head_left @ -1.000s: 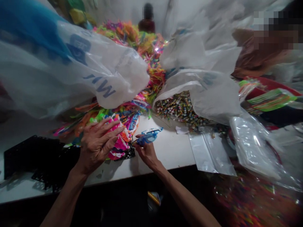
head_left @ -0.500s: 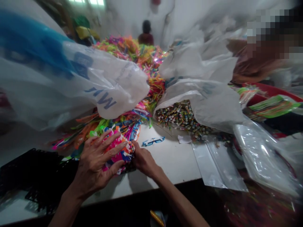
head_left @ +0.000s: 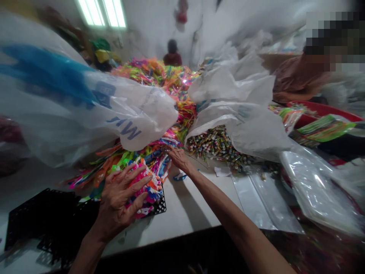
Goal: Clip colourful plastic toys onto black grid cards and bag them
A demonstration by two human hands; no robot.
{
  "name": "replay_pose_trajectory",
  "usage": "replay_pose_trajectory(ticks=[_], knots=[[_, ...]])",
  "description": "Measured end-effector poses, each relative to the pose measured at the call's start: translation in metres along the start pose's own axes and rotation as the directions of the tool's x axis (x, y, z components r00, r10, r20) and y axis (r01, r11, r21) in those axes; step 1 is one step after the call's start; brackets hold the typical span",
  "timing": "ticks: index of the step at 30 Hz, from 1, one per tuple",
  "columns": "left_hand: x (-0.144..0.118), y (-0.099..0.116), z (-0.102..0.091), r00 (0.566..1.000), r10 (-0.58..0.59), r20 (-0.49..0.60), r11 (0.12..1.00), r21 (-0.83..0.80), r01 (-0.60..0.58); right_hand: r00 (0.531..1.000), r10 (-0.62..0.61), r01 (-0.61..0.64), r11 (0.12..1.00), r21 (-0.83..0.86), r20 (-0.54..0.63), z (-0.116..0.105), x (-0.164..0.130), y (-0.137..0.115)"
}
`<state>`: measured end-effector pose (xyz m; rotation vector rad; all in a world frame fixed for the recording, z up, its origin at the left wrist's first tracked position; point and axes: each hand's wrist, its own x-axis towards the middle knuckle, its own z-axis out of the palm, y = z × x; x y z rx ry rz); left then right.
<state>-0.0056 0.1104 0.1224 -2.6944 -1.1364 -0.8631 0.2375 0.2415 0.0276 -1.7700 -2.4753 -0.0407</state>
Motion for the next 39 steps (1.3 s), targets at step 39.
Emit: replay_pose_trajectory(ticks=[39], knots=[[0.0, 0.006, -0.001, 0.995, -0.089, 0.036, 0.994, -0.066, 0.091, 0.91, 0.362, -0.092, 0.653, 0.752, -0.203, 0.009, -0.164, -0.13]])
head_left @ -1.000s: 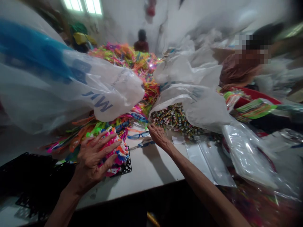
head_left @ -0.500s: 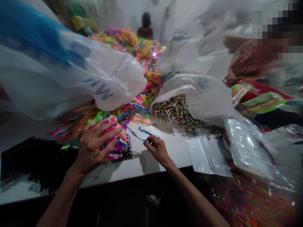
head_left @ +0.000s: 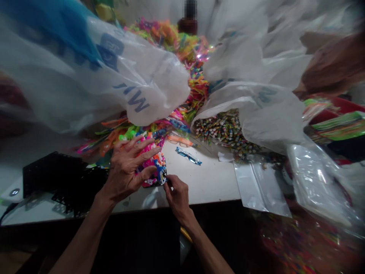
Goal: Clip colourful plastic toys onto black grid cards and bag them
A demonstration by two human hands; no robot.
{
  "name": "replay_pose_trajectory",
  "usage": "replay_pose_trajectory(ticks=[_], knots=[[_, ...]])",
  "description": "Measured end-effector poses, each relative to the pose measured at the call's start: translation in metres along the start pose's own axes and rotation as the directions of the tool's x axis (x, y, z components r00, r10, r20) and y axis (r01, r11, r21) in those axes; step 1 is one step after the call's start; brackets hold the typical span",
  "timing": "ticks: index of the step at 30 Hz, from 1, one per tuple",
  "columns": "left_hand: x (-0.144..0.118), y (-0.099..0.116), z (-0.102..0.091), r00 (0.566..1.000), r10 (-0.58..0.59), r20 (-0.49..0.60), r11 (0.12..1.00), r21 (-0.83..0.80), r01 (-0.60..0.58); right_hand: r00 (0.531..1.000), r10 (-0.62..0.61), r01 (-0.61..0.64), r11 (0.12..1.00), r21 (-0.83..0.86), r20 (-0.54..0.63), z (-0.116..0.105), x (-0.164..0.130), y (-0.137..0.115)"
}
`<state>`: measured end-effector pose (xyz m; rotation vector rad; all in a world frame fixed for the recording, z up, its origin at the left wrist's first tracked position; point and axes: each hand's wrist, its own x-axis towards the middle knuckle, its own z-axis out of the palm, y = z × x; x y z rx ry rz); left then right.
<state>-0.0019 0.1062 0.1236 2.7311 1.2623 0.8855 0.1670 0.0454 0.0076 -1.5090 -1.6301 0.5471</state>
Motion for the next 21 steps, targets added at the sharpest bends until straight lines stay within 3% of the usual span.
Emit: replay_pose_trajectory(ticks=[4, 10, 16, 21], knots=[[0.001, 0.0, -0.001, 0.997, 0.072, -0.013, 0.997, 0.018, -0.072, 1.0, -0.026, 0.027, 0.998, -0.052, 0.014, 0.002, 0.001, -0.004], [0.002, 0.005, -0.001, 0.998, 0.053, -0.017, 0.993, 0.104, -0.051, 0.999, 0.004, -0.006, 0.999, 0.031, 0.053, 0.005, 0.0, -0.017], [-0.002, 0.002, -0.009, 0.987, 0.114, 0.116, 0.988, 0.094, -0.125, 0.984, 0.076, -0.05, 0.986, -0.161, 0.16, 0.003, 0.005, -0.038], [0.003, 0.007, -0.006, 0.994, 0.07, 0.088, 0.992, 0.101, -0.079, 0.981, 0.072, -0.037, 0.98, -0.196, 0.179, 0.005, 0.005, -0.034]])
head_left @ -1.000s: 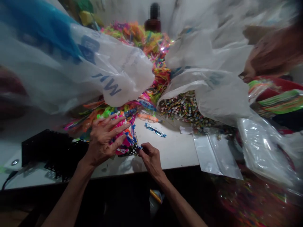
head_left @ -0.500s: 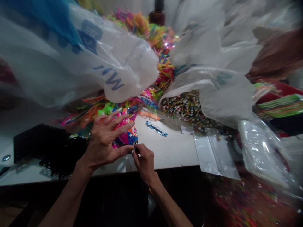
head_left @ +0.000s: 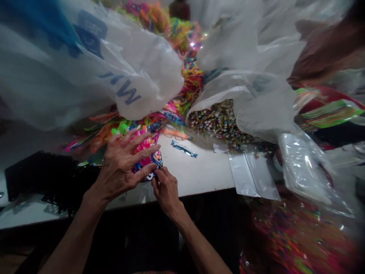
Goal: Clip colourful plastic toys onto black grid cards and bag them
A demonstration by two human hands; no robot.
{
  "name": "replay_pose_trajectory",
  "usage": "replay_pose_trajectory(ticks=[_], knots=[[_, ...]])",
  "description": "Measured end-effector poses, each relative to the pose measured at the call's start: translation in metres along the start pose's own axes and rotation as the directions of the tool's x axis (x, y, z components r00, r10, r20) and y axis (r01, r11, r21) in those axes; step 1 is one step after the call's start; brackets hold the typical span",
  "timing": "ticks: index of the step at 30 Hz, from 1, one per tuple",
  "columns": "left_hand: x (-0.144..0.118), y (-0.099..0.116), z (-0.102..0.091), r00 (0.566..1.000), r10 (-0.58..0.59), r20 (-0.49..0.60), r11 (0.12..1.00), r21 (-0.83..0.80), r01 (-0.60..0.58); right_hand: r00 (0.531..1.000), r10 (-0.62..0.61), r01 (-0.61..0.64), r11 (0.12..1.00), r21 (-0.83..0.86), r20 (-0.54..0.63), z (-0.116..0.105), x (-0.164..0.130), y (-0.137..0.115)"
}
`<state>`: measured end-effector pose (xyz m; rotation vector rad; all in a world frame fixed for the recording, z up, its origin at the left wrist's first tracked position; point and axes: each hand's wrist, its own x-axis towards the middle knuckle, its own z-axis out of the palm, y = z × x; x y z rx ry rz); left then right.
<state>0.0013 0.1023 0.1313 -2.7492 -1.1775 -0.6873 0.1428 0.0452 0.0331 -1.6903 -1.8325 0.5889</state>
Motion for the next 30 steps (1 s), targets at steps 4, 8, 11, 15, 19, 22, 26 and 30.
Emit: replay_pose_trajectory(ticks=[4, 8, 11, 15, 19, 22, 26, 30], knots=[[0.004, 0.004, 0.004, 0.999, -0.024, -0.034, 0.999, -0.045, 0.022, 0.997, -0.08, 0.08, 0.987, 0.137, -0.004, 0.009, -0.003, 0.016], [0.002, 0.002, 0.005, 0.999, -0.023, -0.045, 1.0, -0.013, 0.023, 0.993, -0.114, 0.113, 0.983, 0.147, 0.001, 0.013, -0.003, 0.025], [0.001, -0.001, 0.006, 0.999, -0.003, -0.05, 1.0, -0.002, 0.003, 0.992, -0.1, 0.1, 0.995, 0.011, 0.073, 0.008, 0.0, 0.023], [0.003, 0.0, 0.007, 0.998, 0.012, -0.058, 1.0, 0.004, -0.012, 0.974, -0.11, 0.136, 0.983, -0.125, 0.2, -0.007, 0.007, 0.014], [0.008, 0.006, 0.009, 0.998, -0.058, -0.023, 0.998, 0.033, 0.059, 0.944, -0.066, 0.145, 0.963, -0.229, 0.323, -0.016, 0.016, 0.01], [0.011, 0.012, 0.008, 0.994, -0.107, -0.009, 0.993, 0.047, 0.107, 0.956, -0.05, 0.129, 0.957, -0.26, 0.289, -0.014, 0.017, 0.015], [0.012, 0.014, 0.004, 0.99, -0.142, 0.007, 0.988, 0.054, 0.142, 0.969, -0.059, 0.117, 0.964, -0.238, 0.241, -0.011, 0.019, 0.027], [0.009, 0.012, 0.006, 0.99, -0.143, -0.012, 0.989, 0.044, 0.143, 0.96, -0.074, 0.15, 0.951, -0.271, 0.271, -0.013, 0.024, 0.032]])
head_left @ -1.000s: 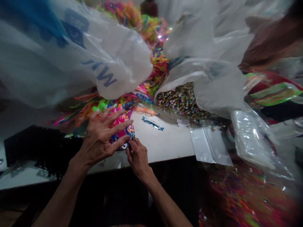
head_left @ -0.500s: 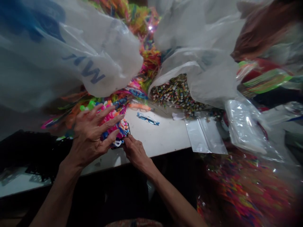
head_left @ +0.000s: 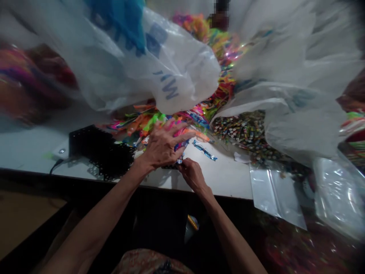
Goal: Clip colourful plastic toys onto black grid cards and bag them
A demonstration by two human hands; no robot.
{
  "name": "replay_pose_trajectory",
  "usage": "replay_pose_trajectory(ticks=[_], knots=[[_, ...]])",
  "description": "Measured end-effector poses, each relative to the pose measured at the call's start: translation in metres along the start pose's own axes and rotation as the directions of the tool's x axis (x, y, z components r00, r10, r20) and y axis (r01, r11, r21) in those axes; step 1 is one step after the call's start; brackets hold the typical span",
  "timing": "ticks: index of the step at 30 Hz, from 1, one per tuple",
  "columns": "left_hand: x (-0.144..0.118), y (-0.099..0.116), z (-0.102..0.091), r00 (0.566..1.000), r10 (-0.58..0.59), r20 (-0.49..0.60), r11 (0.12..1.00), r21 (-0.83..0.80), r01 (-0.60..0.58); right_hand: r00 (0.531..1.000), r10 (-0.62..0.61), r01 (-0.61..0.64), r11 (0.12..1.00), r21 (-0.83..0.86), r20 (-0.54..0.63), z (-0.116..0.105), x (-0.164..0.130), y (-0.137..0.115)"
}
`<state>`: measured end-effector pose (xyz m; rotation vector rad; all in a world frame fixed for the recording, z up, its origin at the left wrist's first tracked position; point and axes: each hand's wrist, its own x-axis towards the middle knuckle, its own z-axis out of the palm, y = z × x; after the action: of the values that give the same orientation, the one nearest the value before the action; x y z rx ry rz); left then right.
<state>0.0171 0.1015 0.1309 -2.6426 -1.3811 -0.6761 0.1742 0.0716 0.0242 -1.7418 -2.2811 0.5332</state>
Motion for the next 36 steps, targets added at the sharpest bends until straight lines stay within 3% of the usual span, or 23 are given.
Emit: replay_pose_trajectory(ticks=[5, 10, 15, 18, 20, 24, 26, 30, 33, 36], knots=[[-0.002, -0.005, 0.004, 1.0, 0.024, -0.008, 0.999, -0.023, -0.024, 1.0, 0.013, -0.013, 0.995, -0.095, -0.004, 0.004, 0.003, -0.007], [-0.002, -0.003, 0.002, 1.0, 0.017, 0.014, 0.999, -0.038, -0.017, 0.993, 0.11, -0.115, 0.986, -0.118, -0.052, 0.01, 0.0, -0.018], [-0.001, -0.002, -0.002, 1.0, 0.014, 0.008, 0.999, -0.032, -0.014, 0.985, 0.146, -0.153, 0.986, -0.068, -0.097, -0.002, -0.013, -0.025], [-0.001, -0.004, -0.002, 1.0, 0.008, 0.012, 1.0, -0.024, -0.008, 0.973, 0.107, -0.118, 0.992, -0.04, -0.206, -0.011, -0.019, -0.032], [-0.001, -0.005, -0.001, 1.0, 0.008, 0.021, 1.0, -0.02, -0.008, 0.975, 0.077, -0.095, 0.993, -0.076, -0.207, -0.012, -0.018, -0.036], [-0.002, -0.006, 0.001, 0.999, 0.033, 0.027, 0.999, 0.002, -0.033, 0.984, 0.065, -0.098, 0.975, -0.199, -0.166, 0.005, -0.014, -0.039], [-0.002, -0.005, 0.002, 0.999, 0.047, 0.011, 0.999, 0.022, -0.047, 0.97, 0.056, -0.109, 0.97, -0.216, -0.237, 0.02, -0.015, -0.039], [-0.003, -0.004, 0.003, 0.994, 0.104, -0.016, 0.993, 0.056, -0.103, 0.896, -0.017, -0.048, 0.99, -0.136, -0.444, 0.038, -0.022, -0.035], [-0.002, -0.006, 0.004, 0.991, 0.129, -0.02, 0.987, 0.094, -0.127, 0.899, -0.042, 0.036, 0.999, -0.021, -0.436, 0.025, -0.026, -0.025], [-0.001, -0.008, 0.004, 0.989, 0.145, -0.024, 0.982, 0.125, -0.141, 0.935, 0.008, 0.043, 0.99, 0.136, -0.355, -0.008, -0.014, 0.001]])
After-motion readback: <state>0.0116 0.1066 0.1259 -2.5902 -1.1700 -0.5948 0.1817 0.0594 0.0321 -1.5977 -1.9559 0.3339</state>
